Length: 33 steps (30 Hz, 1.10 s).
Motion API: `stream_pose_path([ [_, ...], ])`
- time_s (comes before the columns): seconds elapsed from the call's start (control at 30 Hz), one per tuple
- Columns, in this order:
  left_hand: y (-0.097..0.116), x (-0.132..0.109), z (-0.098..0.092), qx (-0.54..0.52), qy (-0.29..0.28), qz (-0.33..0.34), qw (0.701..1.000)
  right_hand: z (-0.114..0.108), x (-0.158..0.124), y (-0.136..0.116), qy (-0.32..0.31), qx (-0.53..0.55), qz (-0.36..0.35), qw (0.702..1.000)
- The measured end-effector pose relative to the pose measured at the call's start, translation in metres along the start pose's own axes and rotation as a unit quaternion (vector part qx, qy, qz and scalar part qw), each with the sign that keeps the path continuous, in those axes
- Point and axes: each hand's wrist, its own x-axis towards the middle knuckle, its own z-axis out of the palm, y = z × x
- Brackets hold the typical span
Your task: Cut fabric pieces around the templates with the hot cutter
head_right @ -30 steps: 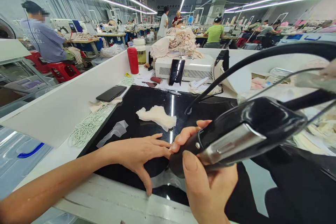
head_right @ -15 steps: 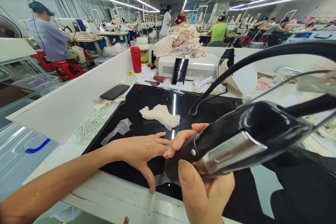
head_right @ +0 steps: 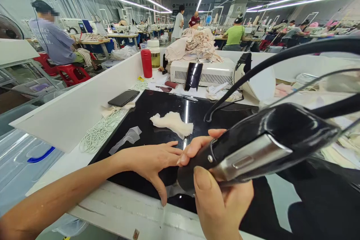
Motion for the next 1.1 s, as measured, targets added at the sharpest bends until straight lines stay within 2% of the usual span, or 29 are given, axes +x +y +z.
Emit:
stream_pose_path([
  [0.2,0.003,-0.006,-0.003,0.009,0.006,-0.011,1.000,-0.015,0.014,-0.010,0.028,-0.032,-0.027,0.999],
  [0.37,-0.003,-0.014,-0.008,0.085,0.034,0.008,0.996,-0.036,0.028,-0.020,0.021,-0.141,-0.036,0.989],
  [0.47,-0.011,-0.016,-0.013,0.138,0.053,0.020,0.989,-0.040,0.033,-0.026,0.011,-0.172,-0.060,0.983],
  [0.57,-0.017,-0.019,-0.016,0.215,0.099,0.001,0.972,-0.040,0.035,-0.026,0.010,-0.152,-0.088,0.984],
  [0.7,-0.015,-0.019,-0.013,0.303,0.201,-0.076,0.928,-0.040,0.034,-0.017,0.016,-0.128,-0.094,0.987],
  [0.77,-0.007,-0.014,-0.005,0.264,0.236,-0.091,0.931,-0.041,0.033,-0.012,0.024,-0.113,-0.093,0.989],
  [0.83,0.005,-0.006,0.006,0.181,0.249,-0.096,0.947,-0.040,0.032,-0.008,0.026,-0.099,-0.093,0.990],
  [0.93,0.023,0.006,0.026,0.097,0.228,-0.121,0.961,-0.038,0.030,-0.003,0.022,-0.084,-0.092,0.992],
  [1.1,0.037,0.012,0.044,0.083,0.178,-0.152,0.969,-0.037,0.027,0.004,0.021,-0.079,-0.089,0.993],
])
